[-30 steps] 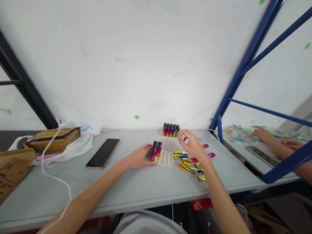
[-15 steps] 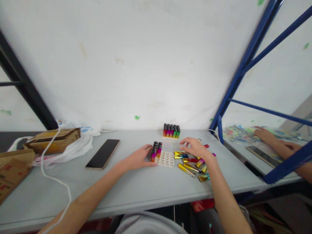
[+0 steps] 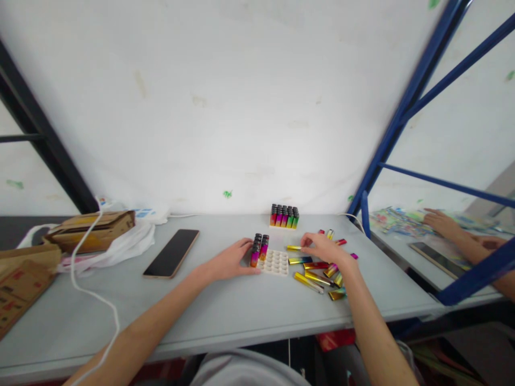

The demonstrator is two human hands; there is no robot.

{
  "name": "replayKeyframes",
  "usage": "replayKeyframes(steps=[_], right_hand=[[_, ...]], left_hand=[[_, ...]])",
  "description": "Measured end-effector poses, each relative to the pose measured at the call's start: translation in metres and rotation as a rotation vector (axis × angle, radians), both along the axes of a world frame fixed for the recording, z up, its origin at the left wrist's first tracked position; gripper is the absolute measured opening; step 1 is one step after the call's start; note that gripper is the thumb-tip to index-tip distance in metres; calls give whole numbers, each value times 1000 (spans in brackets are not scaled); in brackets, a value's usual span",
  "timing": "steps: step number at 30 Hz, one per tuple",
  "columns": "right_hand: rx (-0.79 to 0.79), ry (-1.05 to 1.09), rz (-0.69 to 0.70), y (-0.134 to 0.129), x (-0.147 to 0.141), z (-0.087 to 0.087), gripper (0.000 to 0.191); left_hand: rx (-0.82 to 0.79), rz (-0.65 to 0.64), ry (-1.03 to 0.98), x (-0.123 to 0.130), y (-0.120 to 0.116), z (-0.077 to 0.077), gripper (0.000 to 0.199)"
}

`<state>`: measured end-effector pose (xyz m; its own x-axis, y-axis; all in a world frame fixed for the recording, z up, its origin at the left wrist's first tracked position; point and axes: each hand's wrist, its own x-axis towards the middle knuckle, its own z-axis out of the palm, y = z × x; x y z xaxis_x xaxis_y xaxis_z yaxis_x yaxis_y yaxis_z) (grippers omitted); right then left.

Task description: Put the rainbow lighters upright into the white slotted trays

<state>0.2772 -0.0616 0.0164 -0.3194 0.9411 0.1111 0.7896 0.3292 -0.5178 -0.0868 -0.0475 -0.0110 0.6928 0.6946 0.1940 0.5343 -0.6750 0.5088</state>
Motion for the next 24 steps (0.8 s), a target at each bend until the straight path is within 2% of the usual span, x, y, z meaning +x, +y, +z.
replayKeyframes(steps=[5,9,13,20,24], right_hand=[[125,150,-39,2,-5,0,10],[201,483,-74,3,-13,4,29],[99,805,-47,-3,-31,16,45],[-103,1278,-80,-12,-70,25,43],[-200,1390,-12,-19,-87,26,41]], left_hand=[[-13,11,2,1,0,0,81],[-23,12,-16,1,1,0,83],[-39,3,-22,2,0,1,82],[-15,-19,-55,0,0,0,78],[-9,-16,-28,1,1,-1,80]])
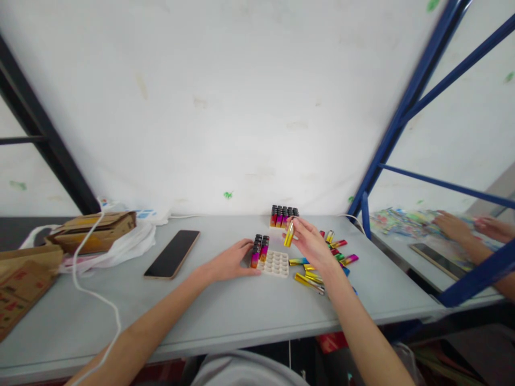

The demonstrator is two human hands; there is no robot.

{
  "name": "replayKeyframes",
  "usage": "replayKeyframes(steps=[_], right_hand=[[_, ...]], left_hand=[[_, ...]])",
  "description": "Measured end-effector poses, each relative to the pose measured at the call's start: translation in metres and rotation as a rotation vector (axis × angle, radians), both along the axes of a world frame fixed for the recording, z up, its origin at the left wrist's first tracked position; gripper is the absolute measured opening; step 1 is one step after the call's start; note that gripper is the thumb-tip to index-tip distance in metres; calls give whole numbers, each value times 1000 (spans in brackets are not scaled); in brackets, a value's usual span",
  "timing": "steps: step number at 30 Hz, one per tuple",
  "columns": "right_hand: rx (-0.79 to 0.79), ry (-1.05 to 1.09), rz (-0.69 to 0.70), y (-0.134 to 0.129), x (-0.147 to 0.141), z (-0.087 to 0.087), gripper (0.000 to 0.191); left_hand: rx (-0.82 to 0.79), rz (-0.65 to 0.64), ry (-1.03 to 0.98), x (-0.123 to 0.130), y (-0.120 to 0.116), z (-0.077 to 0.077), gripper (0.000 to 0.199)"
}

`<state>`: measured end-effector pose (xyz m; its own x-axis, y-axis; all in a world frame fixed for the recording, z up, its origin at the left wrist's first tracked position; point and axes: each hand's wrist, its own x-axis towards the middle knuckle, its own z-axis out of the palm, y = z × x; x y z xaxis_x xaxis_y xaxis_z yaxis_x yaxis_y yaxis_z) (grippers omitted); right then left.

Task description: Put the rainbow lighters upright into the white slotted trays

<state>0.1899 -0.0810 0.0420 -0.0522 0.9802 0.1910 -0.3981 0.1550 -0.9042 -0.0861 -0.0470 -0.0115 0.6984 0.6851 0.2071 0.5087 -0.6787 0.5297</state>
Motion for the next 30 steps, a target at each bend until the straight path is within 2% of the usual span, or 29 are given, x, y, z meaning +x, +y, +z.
replayKeyframes(steps=[3,7,9,11,16,20,25,30], right_hand=[[14,-4,112,-8,-11,3,40],[30,-153,217,-13,-25,2,42],[10,-248,157,-11,-32,-3,46],[21,-355,31,-8,-38,-10,50],[140,-593,-210,-1,-45,-25,56],[175,-677,-357,-1,-47,-29,51],[232,-745,-424,-3,-48,-26,41],[249,-759,-451,-6,-49,-23,42]], left_hand=[[-2,6,12,0,0,0,79],[13,-2,12,0,0,-2,80],[23,-10,-1,0,0,-3,81],[23,-16,-20,0,0,-2,80],[6,0,-12,1,-2,0,76],[9,9,-9,2,-2,1,74],[5,7,0,1,-2,1,76],[4,8,5,1,-4,3,77]])
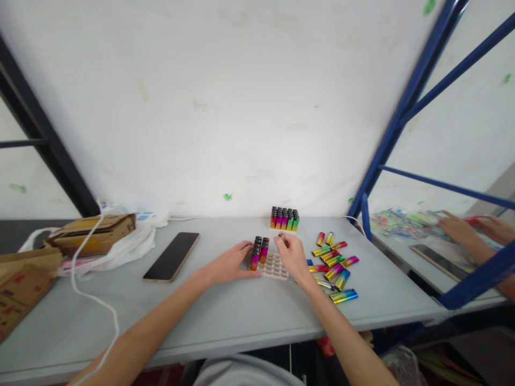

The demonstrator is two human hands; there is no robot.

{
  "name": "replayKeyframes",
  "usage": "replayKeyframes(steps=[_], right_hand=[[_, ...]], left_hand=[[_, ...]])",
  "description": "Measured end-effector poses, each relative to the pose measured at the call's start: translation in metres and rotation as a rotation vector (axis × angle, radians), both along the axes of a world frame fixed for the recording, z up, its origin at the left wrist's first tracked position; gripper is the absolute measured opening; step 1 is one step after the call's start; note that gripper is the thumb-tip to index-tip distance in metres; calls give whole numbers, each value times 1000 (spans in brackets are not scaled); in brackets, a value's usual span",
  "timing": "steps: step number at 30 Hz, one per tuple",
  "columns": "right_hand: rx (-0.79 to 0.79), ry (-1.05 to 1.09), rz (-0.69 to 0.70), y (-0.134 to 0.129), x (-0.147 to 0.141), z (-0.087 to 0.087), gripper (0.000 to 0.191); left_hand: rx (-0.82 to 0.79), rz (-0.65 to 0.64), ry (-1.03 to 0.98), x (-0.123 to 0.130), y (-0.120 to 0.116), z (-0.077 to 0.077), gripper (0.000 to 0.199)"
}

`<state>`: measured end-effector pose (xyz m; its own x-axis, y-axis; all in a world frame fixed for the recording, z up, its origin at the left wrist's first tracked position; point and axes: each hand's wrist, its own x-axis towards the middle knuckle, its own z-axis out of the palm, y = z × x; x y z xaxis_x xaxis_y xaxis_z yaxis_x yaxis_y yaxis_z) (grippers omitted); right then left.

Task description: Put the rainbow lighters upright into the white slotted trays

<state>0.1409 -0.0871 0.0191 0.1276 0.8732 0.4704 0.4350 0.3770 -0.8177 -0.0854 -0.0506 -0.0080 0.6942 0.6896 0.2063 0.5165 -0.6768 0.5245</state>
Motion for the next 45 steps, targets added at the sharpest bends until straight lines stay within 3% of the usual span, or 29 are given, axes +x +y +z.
replayKeyframes(steps=[5,14,21,27,31,35,40,45], right_hand=[[-3,-5,29,0,1,0,50],[-7,11,9,3,4,-5,44],[-21,-74,251,-1,12,7,39],[95,-373,343,-14,21,29,42],[11,-499,447,-15,25,30,43],[-76,-444,522,-13,26,24,37],[-74,-465,512,-13,23,20,35],[-91,-724,309,-15,16,16,25]], left_hand=[[-3,-11,-3,0,1,-1,77],[8,-16,-18,-1,3,-4,75],[-1,-14,-8,-1,3,-5,80],[7,-15,-22,0,3,-4,79],[-4,-26,-34,0,2,-2,76],[-19,-27,-56,1,1,-1,75],[-10,-27,-67,0,0,-1,74],[-11,-30,-50,1,-1,0,74]])
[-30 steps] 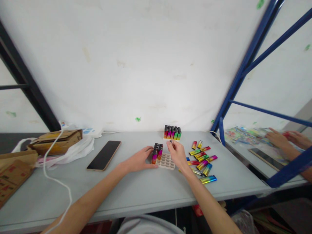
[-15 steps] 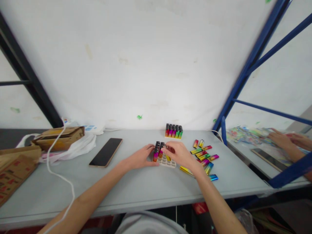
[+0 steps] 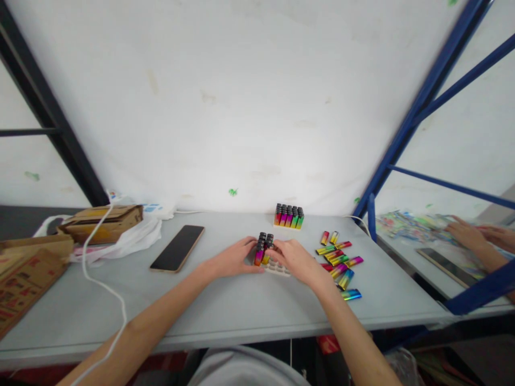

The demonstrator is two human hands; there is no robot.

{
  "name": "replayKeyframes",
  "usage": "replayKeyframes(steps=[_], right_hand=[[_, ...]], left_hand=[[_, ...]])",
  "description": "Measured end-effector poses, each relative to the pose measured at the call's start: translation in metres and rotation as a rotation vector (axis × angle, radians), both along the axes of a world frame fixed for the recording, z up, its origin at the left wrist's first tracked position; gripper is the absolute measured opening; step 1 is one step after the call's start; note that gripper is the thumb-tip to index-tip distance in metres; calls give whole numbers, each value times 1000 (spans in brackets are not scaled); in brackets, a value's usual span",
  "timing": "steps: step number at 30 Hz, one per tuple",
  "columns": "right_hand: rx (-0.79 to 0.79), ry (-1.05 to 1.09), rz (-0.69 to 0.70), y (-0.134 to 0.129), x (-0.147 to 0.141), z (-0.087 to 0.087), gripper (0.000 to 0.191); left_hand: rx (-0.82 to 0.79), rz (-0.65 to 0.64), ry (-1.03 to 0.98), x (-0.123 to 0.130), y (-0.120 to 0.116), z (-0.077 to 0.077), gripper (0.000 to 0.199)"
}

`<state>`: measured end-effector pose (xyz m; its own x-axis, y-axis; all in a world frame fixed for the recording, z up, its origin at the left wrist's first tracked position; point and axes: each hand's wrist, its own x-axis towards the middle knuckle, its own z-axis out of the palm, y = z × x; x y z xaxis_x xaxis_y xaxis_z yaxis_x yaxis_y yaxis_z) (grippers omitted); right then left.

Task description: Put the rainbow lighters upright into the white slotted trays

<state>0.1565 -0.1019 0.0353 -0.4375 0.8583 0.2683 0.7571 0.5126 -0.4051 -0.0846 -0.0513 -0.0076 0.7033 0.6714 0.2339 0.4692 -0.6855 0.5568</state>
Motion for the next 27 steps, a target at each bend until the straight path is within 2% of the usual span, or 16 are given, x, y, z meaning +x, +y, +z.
replayKeyframes(steps=[4,10,13,18,21,27], right_hand=[[-4,-73,-49,1,0,0,24],[-35,1,38,0,5,3,23],[-28,-99,8,-4,2,5,20],[-23,-312,-67,-14,-3,11,29],[-23,-370,-85,-16,-5,13,31],[-38,-263,-85,-7,-11,4,30]], left_hand=[[11,3,3,0,1,-2,75],[14,4,4,-1,2,-2,76],[1,8,15,-1,1,-1,76],[4,8,14,0,1,-2,73],[5,2,17,0,1,-1,72],[-7,9,43,0,0,1,74]])
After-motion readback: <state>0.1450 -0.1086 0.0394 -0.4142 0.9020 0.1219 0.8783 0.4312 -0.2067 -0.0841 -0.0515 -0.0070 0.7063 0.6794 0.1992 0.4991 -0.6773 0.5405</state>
